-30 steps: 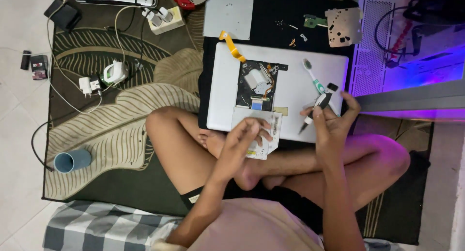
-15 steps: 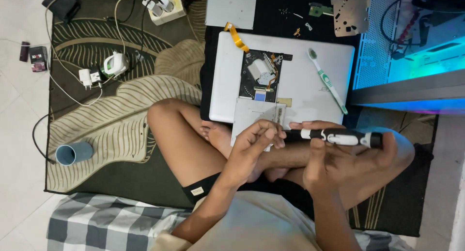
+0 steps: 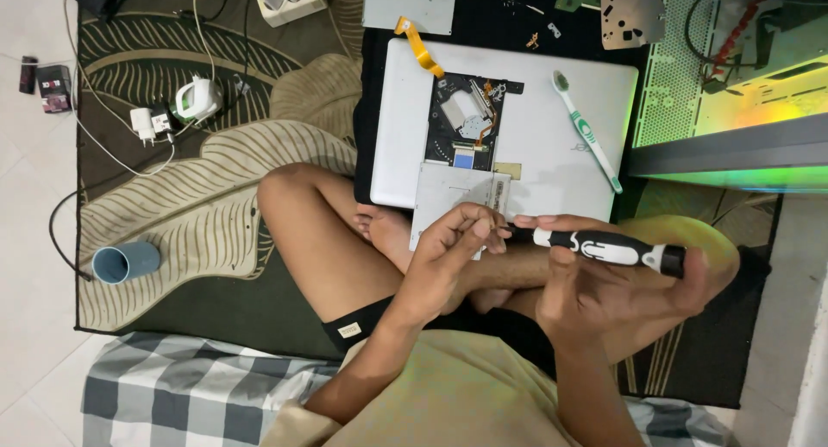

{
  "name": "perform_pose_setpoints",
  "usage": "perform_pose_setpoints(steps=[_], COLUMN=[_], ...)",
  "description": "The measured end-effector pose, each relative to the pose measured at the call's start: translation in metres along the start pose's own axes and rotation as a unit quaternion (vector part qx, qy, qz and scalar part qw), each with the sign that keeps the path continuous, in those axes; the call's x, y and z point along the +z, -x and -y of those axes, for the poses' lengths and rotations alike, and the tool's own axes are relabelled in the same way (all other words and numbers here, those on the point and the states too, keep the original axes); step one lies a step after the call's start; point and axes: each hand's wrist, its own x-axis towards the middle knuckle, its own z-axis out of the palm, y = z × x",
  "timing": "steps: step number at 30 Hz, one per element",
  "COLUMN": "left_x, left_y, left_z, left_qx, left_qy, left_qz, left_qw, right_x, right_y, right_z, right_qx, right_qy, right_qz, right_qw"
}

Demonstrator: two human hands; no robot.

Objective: Modifying a CD drive by removing screws with a screwdriver, adjusting ribbon cables, and applying adhesive tape to internal components.

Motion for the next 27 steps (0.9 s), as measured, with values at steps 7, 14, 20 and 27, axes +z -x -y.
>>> perform_pose_setpoints(steps=[7, 14, 20, 27], left_x=[0.004, 0.002, -0.001, -0.007], left_y=[0.000, 0.000, 0.000, -0.002], left_z=[-0.006, -0.003, -0.004, -0.009], left_qx=[0.011, 0.009, 0.011, -0.043], left_qy=[-0.002, -0.019, -0.038, -0.037], left_qz=[0.011, 0.005, 0.002, 0.028], left_qw=[1.000, 1.000, 0.999, 0.998], right_x=[-0.006, 0.011, 0.004, 0.002], right_y=[-0.005, 0.000, 0.016, 0.012], right_z=[0.001, -0.001, -0.018, -0.045], right_qx=[-0.030, -0.021, 0.003, -0.228], right_qy=[0.001, -0.013, -0.050, 0.013], right_qz=[0.038, 0.031, 0.083, 0.111], right_qw=[0.999, 0.999, 0.995, 0.967])
